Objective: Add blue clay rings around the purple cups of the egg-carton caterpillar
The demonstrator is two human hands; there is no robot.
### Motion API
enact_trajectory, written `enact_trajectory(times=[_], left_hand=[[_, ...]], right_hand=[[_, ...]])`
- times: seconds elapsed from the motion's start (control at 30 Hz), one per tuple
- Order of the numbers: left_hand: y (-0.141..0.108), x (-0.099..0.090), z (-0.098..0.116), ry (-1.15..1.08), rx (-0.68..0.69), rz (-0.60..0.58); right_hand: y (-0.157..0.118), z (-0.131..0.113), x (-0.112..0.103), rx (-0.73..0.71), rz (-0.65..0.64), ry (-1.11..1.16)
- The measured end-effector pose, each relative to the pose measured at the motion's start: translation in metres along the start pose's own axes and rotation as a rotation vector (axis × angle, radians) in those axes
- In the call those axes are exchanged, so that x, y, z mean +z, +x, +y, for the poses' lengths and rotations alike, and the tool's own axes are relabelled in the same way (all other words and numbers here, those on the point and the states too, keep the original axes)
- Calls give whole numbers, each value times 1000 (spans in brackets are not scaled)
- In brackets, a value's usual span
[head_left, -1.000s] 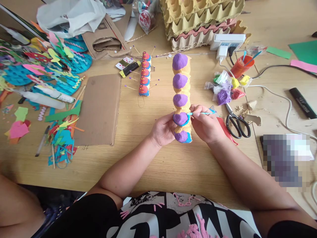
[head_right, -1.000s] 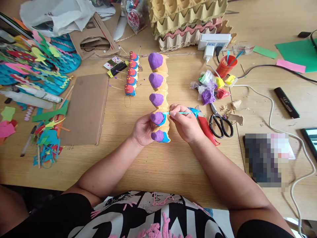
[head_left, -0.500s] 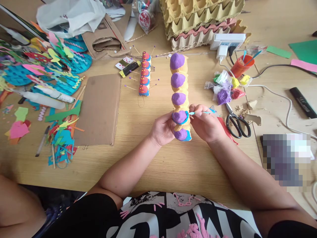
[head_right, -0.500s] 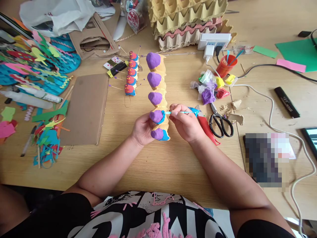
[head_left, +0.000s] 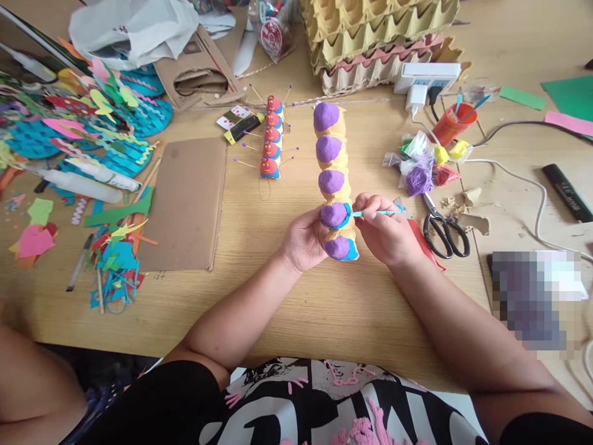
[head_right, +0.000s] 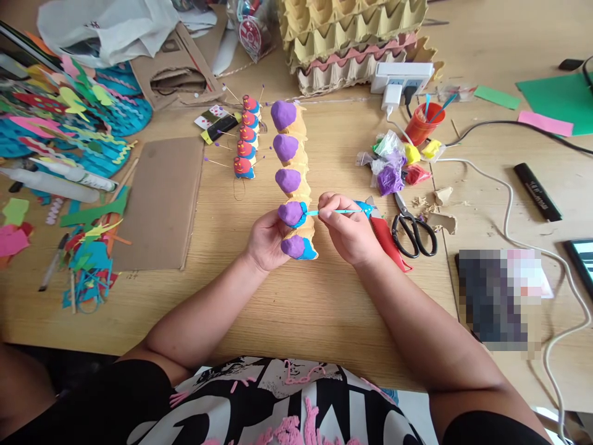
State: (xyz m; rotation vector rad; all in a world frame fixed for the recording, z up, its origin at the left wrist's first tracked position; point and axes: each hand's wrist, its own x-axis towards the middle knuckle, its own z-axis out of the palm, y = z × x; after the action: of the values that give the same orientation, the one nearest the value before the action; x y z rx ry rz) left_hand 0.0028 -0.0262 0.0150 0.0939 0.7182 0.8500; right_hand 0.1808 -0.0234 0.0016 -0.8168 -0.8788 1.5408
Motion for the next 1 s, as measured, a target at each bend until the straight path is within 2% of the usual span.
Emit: enact_trajectory(times=[0.33,0.53,0.7,1.0], left_hand=[[1,-3,0,-27,3,-31],[2,-3,0,0,-3,-28],[2,-2,0,-49,12,-49],[2,-2,-1,-29,15,-17]], right_hand=[[-2,4,-2,-103,35,-74],[-3,0,4,-83,41,-56],[-2,3,0,-104,44,-95],[-2,1,3,-77,22,-78]])
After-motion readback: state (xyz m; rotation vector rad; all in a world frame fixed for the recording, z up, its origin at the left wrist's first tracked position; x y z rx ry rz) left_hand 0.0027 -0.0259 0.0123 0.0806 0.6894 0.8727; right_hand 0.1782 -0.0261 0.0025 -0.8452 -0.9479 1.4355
